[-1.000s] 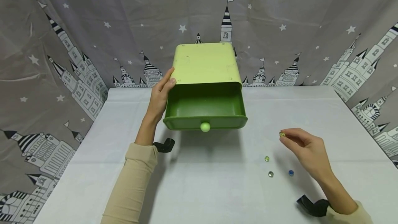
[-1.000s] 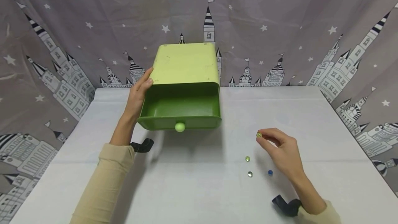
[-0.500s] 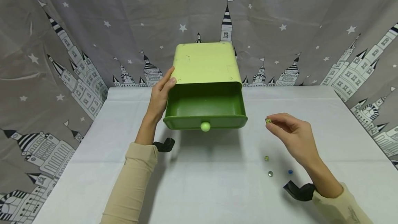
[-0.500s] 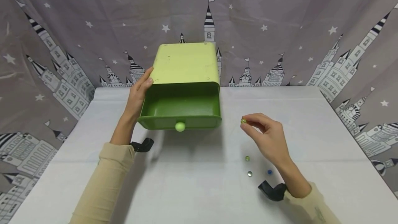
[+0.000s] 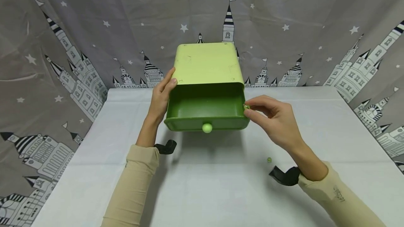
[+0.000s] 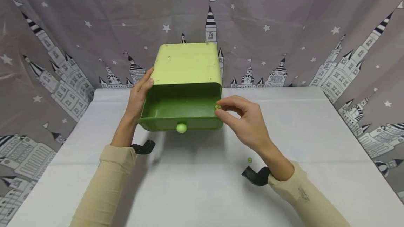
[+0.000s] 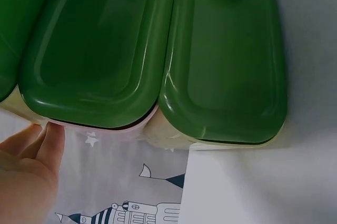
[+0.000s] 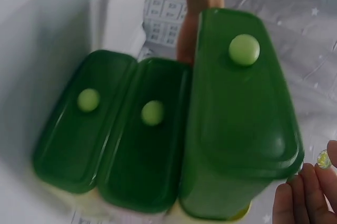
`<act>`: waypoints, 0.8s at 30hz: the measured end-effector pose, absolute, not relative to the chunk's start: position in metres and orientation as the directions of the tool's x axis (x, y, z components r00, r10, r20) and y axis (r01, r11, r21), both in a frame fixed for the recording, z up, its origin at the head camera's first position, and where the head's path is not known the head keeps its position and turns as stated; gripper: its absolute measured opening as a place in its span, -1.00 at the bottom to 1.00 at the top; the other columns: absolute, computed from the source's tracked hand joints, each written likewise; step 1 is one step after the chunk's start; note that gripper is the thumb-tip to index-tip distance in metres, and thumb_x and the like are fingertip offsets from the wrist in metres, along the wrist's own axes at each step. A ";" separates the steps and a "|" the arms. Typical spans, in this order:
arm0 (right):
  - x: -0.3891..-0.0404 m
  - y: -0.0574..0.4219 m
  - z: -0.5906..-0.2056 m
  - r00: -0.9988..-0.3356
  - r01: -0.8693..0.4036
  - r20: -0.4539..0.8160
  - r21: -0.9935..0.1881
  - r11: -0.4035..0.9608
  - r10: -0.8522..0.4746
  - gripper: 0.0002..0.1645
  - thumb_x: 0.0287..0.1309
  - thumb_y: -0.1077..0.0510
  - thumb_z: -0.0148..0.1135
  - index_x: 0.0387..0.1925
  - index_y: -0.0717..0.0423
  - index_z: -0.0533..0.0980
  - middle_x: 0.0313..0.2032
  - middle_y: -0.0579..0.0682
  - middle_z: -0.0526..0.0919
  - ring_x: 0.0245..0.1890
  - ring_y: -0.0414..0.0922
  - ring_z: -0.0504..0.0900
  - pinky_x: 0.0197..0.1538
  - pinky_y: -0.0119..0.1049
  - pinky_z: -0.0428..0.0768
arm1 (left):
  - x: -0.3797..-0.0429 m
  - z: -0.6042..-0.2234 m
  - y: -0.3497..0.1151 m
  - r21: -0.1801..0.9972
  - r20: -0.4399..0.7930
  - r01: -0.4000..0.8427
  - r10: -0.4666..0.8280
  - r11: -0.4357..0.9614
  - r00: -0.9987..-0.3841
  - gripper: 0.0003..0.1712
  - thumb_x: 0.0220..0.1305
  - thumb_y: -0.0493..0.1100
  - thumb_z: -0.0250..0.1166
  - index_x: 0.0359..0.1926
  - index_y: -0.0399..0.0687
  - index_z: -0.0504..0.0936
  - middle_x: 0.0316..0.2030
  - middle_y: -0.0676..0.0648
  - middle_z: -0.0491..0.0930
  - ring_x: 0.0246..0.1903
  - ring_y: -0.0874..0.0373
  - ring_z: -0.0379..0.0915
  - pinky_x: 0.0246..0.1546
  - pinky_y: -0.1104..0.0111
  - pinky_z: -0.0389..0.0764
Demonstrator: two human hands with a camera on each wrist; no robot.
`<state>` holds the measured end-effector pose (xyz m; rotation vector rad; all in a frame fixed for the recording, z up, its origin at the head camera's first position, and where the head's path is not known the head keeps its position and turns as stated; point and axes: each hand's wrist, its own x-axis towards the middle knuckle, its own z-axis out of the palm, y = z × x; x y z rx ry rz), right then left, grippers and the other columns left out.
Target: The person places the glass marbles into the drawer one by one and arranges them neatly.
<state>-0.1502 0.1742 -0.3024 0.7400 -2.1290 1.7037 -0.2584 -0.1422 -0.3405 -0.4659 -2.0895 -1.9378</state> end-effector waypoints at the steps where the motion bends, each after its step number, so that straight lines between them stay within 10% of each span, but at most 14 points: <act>1: -0.151 0.170 -0.301 -0.814 -0.574 0.544 -0.806 0.140 -0.204 -0.81 0.10 0.52 0.28 -0.20 0.44 0.63 -0.23 0.18 0.67 -0.19 -0.08 0.64 -0.03 -0.34 0.61 | -0.258 -0.341 -0.142 0.915 0.395 0.399 0.062 0.063 -0.916 -0.40 0.49 -0.07 0.06 0.48 -0.05 0.26 0.47 -0.02 0.16 0.46 0.23 -0.05 0.41 0.38 0.05; 24: -0.171 0.137 -0.287 -0.790 -0.608 0.564 -0.770 0.192 -0.239 -0.80 0.10 0.46 0.32 -0.18 0.38 0.65 -0.23 0.10 0.67 -0.20 -0.13 0.60 -0.06 -0.35 0.58 | -0.258 -0.340 -0.141 0.918 0.388 0.391 0.050 0.072 -0.920 -0.40 0.48 -0.05 0.07 0.47 -0.03 0.28 0.46 -0.01 0.19 0.45 0.25 -0.02 0.40 0.39 0.06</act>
